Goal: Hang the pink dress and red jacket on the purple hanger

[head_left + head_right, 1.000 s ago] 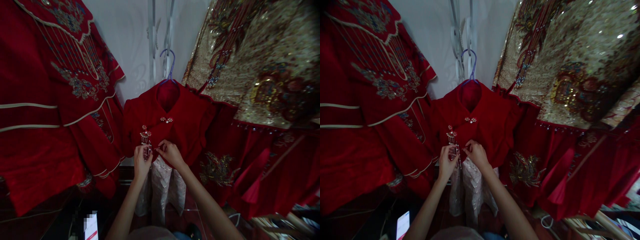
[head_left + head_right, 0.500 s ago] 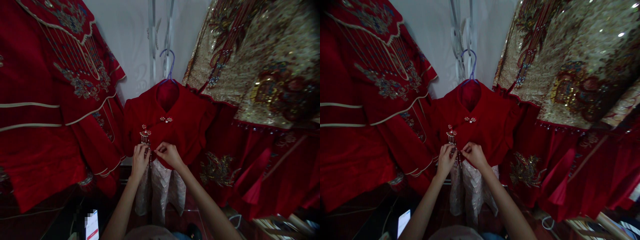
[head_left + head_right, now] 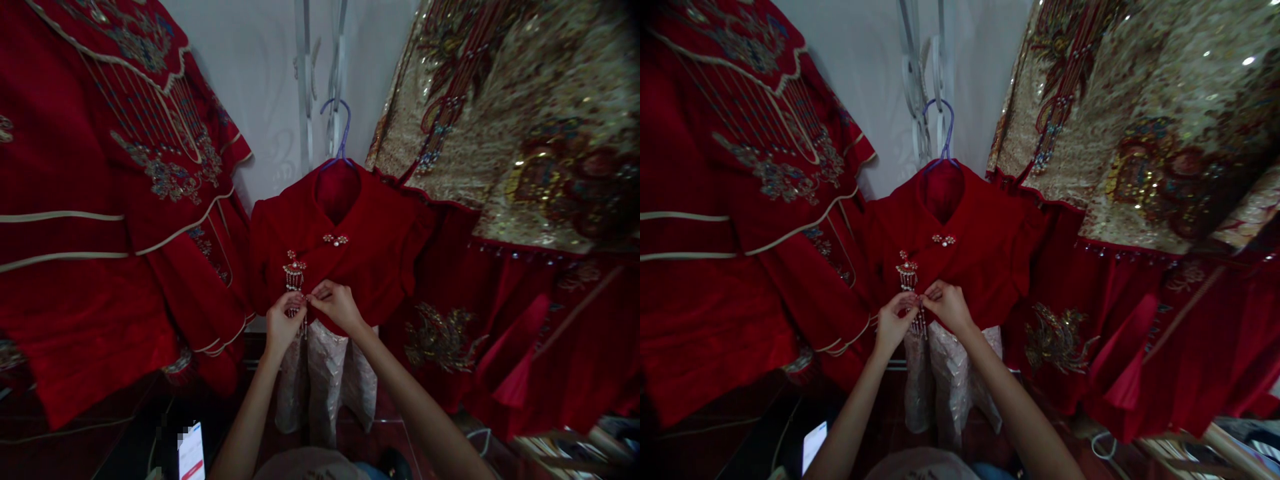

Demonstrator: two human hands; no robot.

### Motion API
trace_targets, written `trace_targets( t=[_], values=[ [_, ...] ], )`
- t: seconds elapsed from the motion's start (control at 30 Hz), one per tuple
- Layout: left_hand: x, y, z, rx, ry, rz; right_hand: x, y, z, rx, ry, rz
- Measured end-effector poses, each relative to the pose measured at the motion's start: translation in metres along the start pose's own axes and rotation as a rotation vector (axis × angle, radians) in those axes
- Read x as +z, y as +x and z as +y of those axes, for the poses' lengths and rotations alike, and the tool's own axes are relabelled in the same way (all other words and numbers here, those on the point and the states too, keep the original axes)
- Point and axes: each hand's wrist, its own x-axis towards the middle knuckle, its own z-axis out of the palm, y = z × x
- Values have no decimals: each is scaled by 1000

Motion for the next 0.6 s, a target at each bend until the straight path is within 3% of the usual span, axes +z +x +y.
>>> trace_targets(
  t=[0.3,0.6],
  values=[
    [-5,4,-2,-111,-59,-63,5,0,0,-13,-43,39],
    [-10,10,-3,-67,-60,-103,9,-9,9,-127,-110,21]
  ],
)
